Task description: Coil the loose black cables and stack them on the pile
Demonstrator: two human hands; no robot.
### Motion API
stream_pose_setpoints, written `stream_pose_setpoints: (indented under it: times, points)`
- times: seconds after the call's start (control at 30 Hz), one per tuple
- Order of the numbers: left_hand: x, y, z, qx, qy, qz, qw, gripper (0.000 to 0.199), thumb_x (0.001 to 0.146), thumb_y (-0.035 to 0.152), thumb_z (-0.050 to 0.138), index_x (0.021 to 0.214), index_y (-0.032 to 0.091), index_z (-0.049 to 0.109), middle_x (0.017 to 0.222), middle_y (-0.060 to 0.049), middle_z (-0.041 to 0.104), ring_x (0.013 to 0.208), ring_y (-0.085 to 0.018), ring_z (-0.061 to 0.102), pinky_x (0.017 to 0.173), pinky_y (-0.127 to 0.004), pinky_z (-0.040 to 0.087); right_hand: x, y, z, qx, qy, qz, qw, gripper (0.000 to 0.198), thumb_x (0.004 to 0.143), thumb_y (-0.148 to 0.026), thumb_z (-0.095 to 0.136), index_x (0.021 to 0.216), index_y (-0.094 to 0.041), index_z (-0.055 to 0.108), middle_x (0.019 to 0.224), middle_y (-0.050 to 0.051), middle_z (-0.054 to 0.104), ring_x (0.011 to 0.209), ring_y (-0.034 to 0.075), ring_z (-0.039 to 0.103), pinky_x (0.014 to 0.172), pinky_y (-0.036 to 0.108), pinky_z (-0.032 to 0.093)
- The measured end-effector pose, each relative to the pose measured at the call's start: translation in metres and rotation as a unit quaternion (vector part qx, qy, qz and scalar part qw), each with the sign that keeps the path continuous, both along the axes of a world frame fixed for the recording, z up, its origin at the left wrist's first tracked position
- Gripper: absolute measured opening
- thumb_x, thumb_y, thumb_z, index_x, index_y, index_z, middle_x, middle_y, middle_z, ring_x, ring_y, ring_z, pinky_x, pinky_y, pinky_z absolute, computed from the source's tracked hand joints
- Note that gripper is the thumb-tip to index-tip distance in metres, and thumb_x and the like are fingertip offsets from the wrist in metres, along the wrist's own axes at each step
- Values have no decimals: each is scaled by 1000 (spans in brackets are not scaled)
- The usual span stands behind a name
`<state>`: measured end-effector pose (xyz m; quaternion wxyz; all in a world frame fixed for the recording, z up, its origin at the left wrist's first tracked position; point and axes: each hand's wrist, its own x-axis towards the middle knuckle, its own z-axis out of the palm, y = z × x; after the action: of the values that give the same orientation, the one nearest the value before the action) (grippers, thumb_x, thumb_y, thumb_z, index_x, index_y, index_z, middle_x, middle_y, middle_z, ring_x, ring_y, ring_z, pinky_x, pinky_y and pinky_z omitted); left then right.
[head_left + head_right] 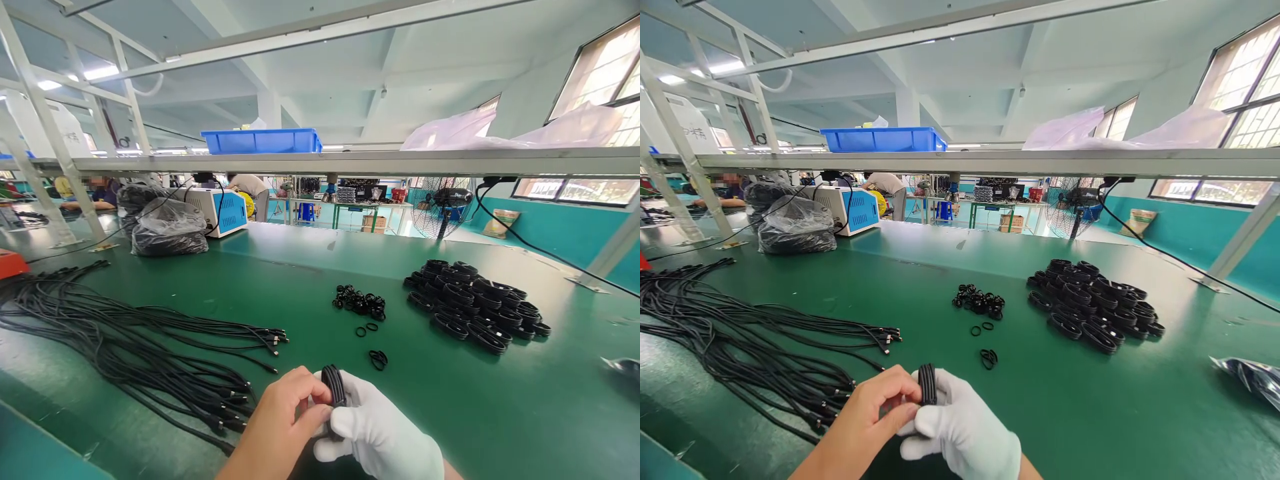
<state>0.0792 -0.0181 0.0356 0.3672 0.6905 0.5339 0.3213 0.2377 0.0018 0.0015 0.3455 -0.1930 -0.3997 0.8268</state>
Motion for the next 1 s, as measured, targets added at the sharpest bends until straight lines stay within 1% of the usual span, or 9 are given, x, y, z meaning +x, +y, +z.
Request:
stream_pose_setpoints:
  times: [0.1,0.2,0.27,0.33,0.5,0.6,0.83,0.9,1.0]
  points:
    - [-10,5,2,-12,-67,20,998,19,84,27,49,93,25,65,91,0,61,84,-16,53,77,-25,38,4,-4,1,-56,59,59,995,46,66,-37,72,104,-15,56,97,7,58,82,15,58,68,27,45]
    - [-19,13,-6,-92,-167,-53,980,28,83,27,53,109,26,61,109,-2,60,97,-19,52,85,-28,38,5,-8,2,-119,85,120,982,47,68,-43,66,104,-13,57,99,9,61,83,17,59,73,29,45]
    - [-22,17,-13,-127,-234,-110,958,32,80,27,58,112,23,60,108,-4,61,98,-20,53,85,-29,39,4,-8,0,-137,98,145,975,45,71,-44,62,101,-11,60,96,9,63,82,17,59,76,29,45]
    - [-22,21,-19,-122,-274,-116,947,33,78,29,61,109,19,61,101,-6,63,96,-20,54,85,-30,39,3,-7,-4,-139,105,161,972,45,74,-46,57,99,-8,61,91,10,65,78,16,61,75,28,46]
    - [-21,24,-22,-95,-252,-86,959,30,73,27,66,101,18,62,95,-5,62,96,-21,52,86,-31,37,-2,-4,-19,-81,98,79,989,29,80,-31,58,97,-7,58,86,11,65,67,15,66,56,23,50]
    - [-20,24,-23,-90,-264,-90,956,27,72,27,66,97,17,62,92,-3,60,91,-19,51,82,-29,39,-6,-5,-24,-80,101,50,990,25,80,-29,60,93,-7,56,83,11,66,60,13,65,52,20,49]
    - [-20,27,-27,-74,-282,-83,953,29,72,35,68,93,17,60,88,-2,60,85,-17,52,77,-26,40,-8,-6,-20,-91,58,35,994,35,75,-35,66,95,-9,52,80,10,65,56,12,64,47,18,48]
    - [-21,27,-23,-62,-256,-65,963,27,73,34,66,93,17,60,89,-2,61,86,-17,53,78,-27,41,-7,-6,-13,-75,17,11,997,41,74,-41,66,98,-11,51,84,8,62,59,12,63,48,20,47]
    - [-19,25,-12,-41,-157,-9,987,21,73,28,64,91,18,61,89,-2,61,88,-19,55,81,-29,41,-7,-6,1,-23,-59,-48,997,55,66,-45,70,106,-15,48,96,6,55,67,13,62,55,25,48]
